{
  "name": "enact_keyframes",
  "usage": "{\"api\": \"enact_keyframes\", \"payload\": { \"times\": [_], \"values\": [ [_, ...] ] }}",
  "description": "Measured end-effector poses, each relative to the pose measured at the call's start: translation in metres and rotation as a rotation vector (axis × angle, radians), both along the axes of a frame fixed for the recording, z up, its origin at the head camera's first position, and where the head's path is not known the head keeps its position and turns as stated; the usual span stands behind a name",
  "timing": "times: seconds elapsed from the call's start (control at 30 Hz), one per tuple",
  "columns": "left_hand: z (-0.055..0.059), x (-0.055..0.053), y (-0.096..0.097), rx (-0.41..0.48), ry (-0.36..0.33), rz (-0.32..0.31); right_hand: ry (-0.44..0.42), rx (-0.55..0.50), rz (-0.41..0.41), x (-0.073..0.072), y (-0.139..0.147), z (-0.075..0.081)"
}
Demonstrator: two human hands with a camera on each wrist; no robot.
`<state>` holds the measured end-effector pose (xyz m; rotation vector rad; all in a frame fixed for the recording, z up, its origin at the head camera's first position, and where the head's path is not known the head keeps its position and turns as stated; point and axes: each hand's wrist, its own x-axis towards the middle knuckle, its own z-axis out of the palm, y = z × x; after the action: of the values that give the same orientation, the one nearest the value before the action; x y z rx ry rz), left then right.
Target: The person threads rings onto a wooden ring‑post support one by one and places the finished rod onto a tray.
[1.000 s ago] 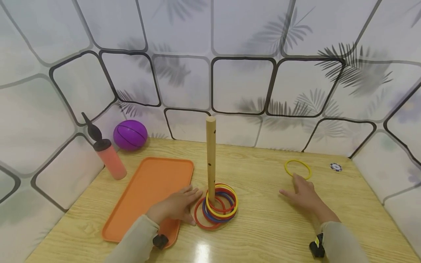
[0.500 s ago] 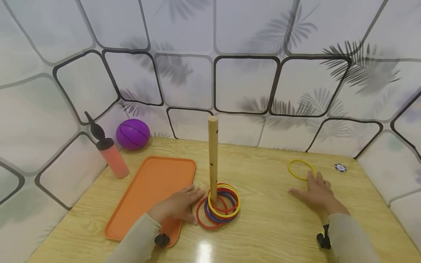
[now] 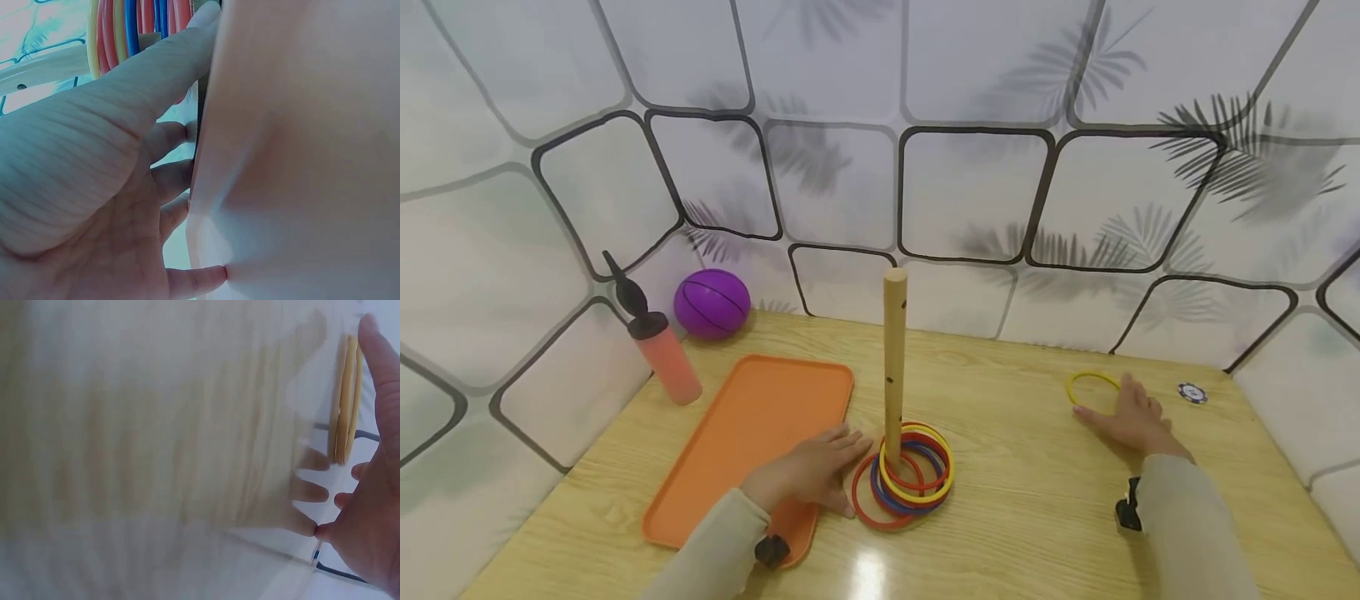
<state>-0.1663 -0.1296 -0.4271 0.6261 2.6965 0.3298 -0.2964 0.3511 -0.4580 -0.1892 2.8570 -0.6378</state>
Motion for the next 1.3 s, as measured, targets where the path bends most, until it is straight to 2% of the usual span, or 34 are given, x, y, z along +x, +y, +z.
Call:
{"api": "enact_keyframes", "payload": {
  "times": [0.13,0.3,0.4,0.67,0.8,1.03,1.3],
  "values": [
    [-0.003,0.000,0.000,-0.004,-0.002,0.013,-0.014,-0.007,0.000,-0.005,-0.004,-0.004],
    [-0.004,-0.001,0.001,0.010,0.006,0.004,0.040,0.041,-0.016,-0.008,-0.005,-0.008],
    [-0.003,-0.003,0.002,0.003,0.017,-0.006,0.062,0.027,-0.018,-0.007,-0.003,-0.006],
    [-0.005,-0.003,0.001,0.003,0.005,0.005,0.070,-0.138,-0.018,0.004,-0.003,-0.008],
    [-0.005,-0.003,0.002,0.011,-0.003,0.006,0.114,-0.134,0.025,0.007,-0.001,-0.010],
    [-0.004,0.000,0.002,0.016,-0.003,-0.001,0.161,-0.089,0.169,0.014,-0.001,-0.009],
    [-0.001,-0.001,0.002,0.007,0.001,0.000,0.181,-0.116,0.218,0.031,-0.013,-0.003]
  ]
}}
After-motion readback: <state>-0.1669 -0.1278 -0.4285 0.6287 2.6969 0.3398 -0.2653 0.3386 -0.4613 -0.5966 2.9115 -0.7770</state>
